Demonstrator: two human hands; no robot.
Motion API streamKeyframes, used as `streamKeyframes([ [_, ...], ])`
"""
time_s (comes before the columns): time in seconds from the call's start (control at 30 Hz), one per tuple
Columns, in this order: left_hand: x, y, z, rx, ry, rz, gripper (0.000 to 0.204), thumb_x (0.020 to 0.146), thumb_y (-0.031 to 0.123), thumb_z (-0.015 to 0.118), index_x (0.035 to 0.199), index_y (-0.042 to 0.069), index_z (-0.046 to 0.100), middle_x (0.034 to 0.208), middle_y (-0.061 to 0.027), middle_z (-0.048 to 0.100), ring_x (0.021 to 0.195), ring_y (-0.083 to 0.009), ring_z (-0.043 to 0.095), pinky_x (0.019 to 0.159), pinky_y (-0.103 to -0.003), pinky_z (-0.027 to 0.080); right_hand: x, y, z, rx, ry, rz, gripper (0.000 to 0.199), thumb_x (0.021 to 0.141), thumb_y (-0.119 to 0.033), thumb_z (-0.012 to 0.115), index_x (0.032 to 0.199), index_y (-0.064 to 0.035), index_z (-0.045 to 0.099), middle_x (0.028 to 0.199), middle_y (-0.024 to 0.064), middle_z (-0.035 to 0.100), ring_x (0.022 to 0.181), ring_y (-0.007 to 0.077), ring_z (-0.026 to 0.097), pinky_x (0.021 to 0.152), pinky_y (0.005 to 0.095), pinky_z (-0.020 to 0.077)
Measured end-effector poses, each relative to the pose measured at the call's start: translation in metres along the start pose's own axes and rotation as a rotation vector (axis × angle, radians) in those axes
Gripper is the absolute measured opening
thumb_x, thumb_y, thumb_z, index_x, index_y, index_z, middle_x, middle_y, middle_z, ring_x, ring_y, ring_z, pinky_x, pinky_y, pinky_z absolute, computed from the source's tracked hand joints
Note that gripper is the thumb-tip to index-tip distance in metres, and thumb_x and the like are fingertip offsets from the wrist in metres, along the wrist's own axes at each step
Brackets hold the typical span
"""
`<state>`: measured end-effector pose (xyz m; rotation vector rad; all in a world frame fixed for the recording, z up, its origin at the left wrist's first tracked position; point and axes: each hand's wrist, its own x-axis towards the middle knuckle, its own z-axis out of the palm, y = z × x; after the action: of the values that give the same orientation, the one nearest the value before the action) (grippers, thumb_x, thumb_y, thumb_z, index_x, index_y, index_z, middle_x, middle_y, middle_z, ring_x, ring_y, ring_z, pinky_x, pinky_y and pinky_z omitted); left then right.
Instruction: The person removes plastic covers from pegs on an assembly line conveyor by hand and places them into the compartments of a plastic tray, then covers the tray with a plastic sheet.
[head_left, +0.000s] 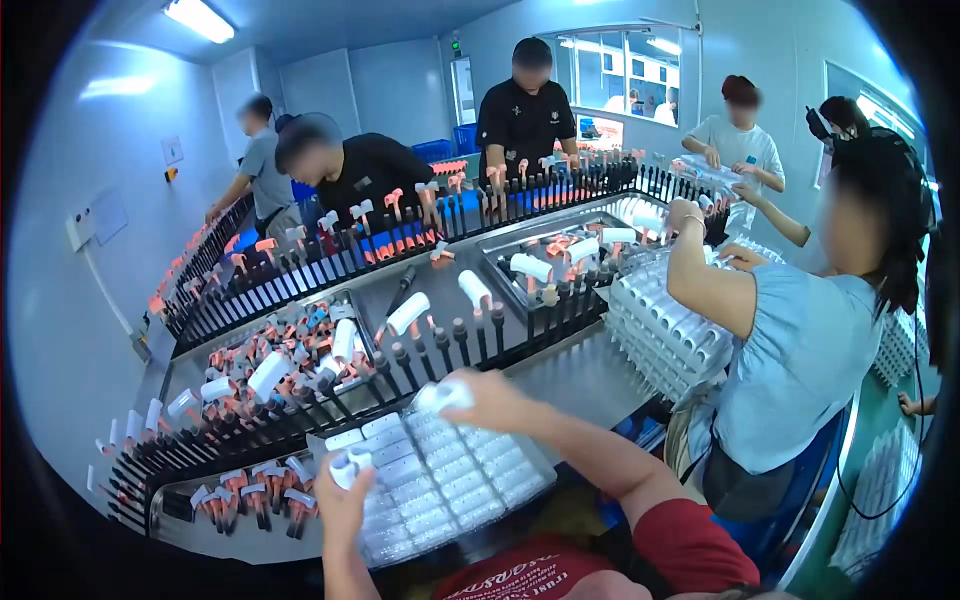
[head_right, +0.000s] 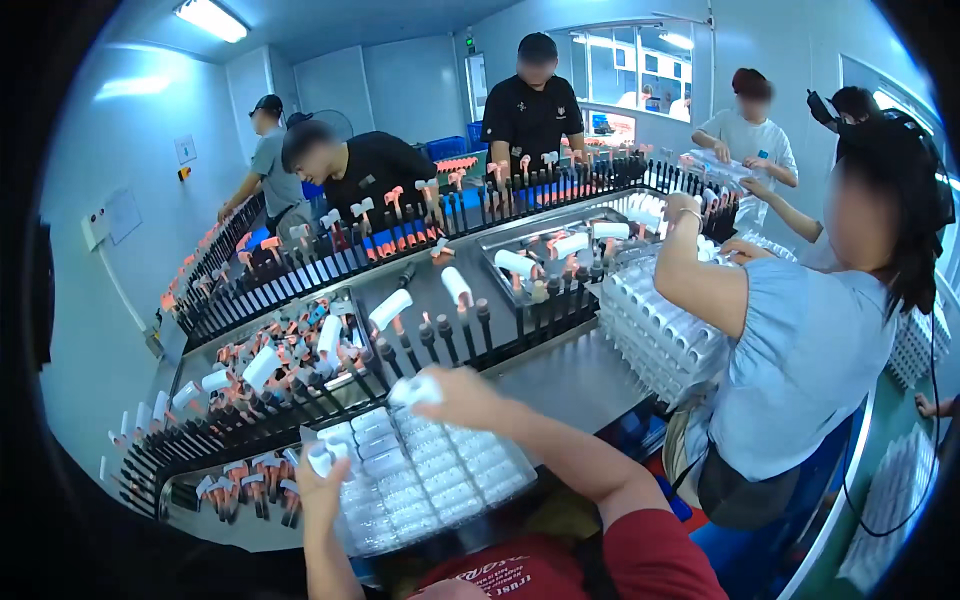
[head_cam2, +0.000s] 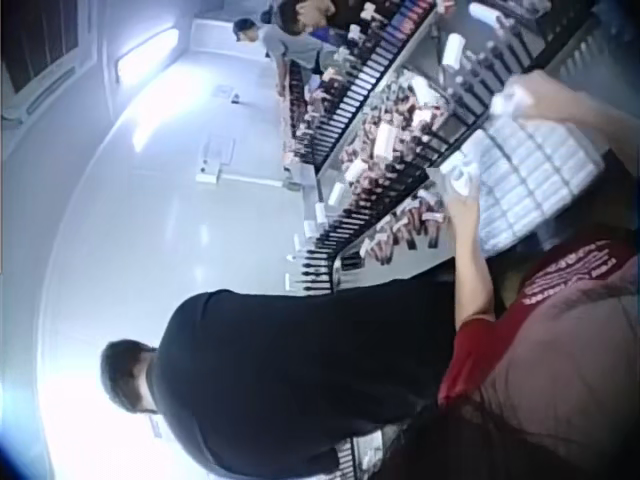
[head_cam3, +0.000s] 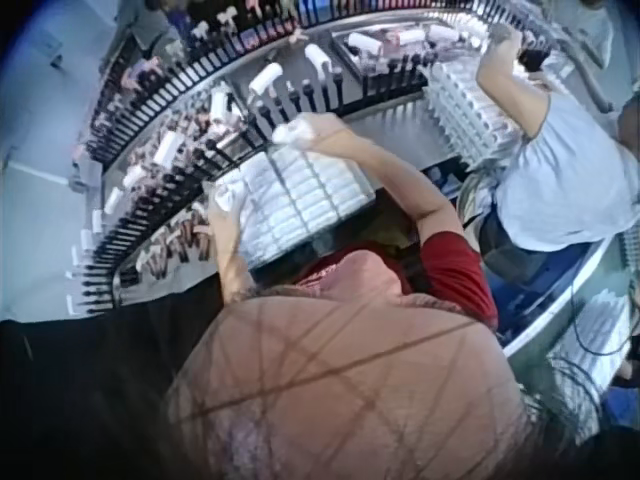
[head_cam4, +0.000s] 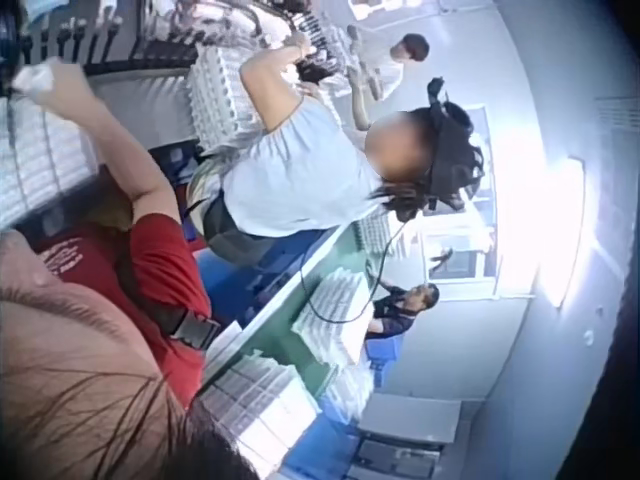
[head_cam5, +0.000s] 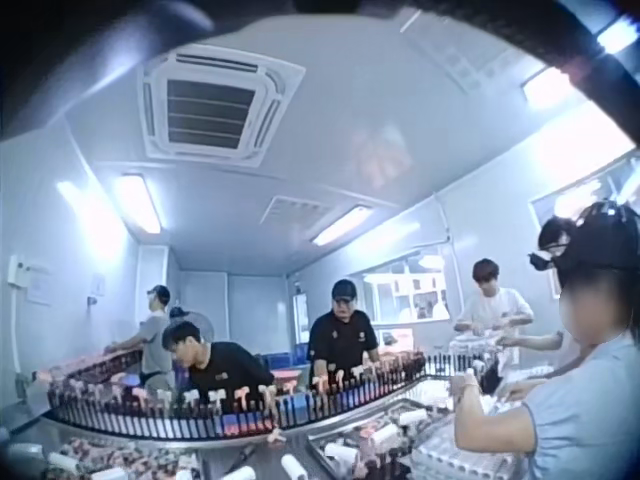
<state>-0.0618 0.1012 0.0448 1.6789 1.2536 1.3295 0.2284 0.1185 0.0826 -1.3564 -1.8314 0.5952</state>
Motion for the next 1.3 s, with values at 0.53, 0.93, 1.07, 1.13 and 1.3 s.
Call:
streamKeyframes([
  [0.53, -0.029, -0.045, 0.029, -0.112, -0.049, -0.301, 0.028, 0.079, 0.013, 0.071, 0.103, 0.001, 0.062, 0.089, -0.0028, 0.065, 0.077, -0.0097, 0.059, 0.068, -0.027, 0.048, -0.078, 0.225, 0.027, 0.287, 0.651, 0.426, 0.036, 0.081, -0.025, 0.070, 0.096, 0.0068, 0.063, 0.085, 0.0151, 0.067, 0.076, 0.0208, 0.064, 0.067, 0.0360, 0.0502],
  [0.93, -0.032, -0.036, 0.027, -0.128, -0.107, -0.348, 0.044, 0.081, 0.029, 0.072, 0.114, 0.004, 0.058, 0.089, -0.0040, 0.064, 0.071, -0.0096, 0.060, 0.056, -0.025, 0.050, -0.084, 0.222, 0.019, 0.252, 0.554, 0.376, 0.038, 0.085, -0.023, 0.067, 0.109, 0.0064, 0.058, 0.096, 0.0137, 0.064, 0.081, 0.0207, 0.062, 0.069, 0.0334, 0.0505],
  [1.07, -0.033, -0.027, 0.023, -0.140, -0.134, -0.372, 0.043, 0.082, 0.030, 0.071, 0.114, 0.004, 0.058, 0.089, -0.0039, 0.064, 0.070, -0.0098, 0.060, 0.056, -0.025, 0.049, -0.083, 0.224, 0.022, 0.245, 0.554, 0.326, 0.038, 0.085, -0.022, 0.067, 0.109, 0.0057, 0.058, 0.095, 0.0124, 0.064, 0.081, 0.0204, 0.062, 0.069, 0.0330, 0.0504],
  [1.13, -0.026, -0.034, 0.029, -0.161, -0.158, -0.390, 0.042, 0.082, 0.030, 0.071, 0.112, 0.004, 0.059, 0.088, -0.0037, 0.064, 0.071, -0.0099, 0.060, 0.057, -0.026, 0.049, -0.092, 0.224, 0.019, 0.175, 0.587, 0.349, 0.038, 0.084, -0.022, 0.068, 0.109, 0.0056, 0.059, 0.095, 0.0129, 0.064, 0.082, 0.0213, 0.062, 0.071, 0.0348, 0.0505],
  [1.3, -0.026, -0.048, 0.030, -0.086, -0.127, -0.338, 0.035, 0.082, 0.027, 0.071, 0.107, 0.003, 0.062, 0.088, -0.0039, 0.066, 0.076, -0.0120, 0.061, 0.069, -0.030, 0.050, -0.091, 0.230, 0.026, 0.153, 0.625, 0.298, 0.033, 0.081, -0.023, 0.070, 0.096, 0.0061, 0.062, 0.089, 0.0181, 0.066, 0.081, 0.0282, 0.063, 0.070, 0.0406, 0.0494],
])
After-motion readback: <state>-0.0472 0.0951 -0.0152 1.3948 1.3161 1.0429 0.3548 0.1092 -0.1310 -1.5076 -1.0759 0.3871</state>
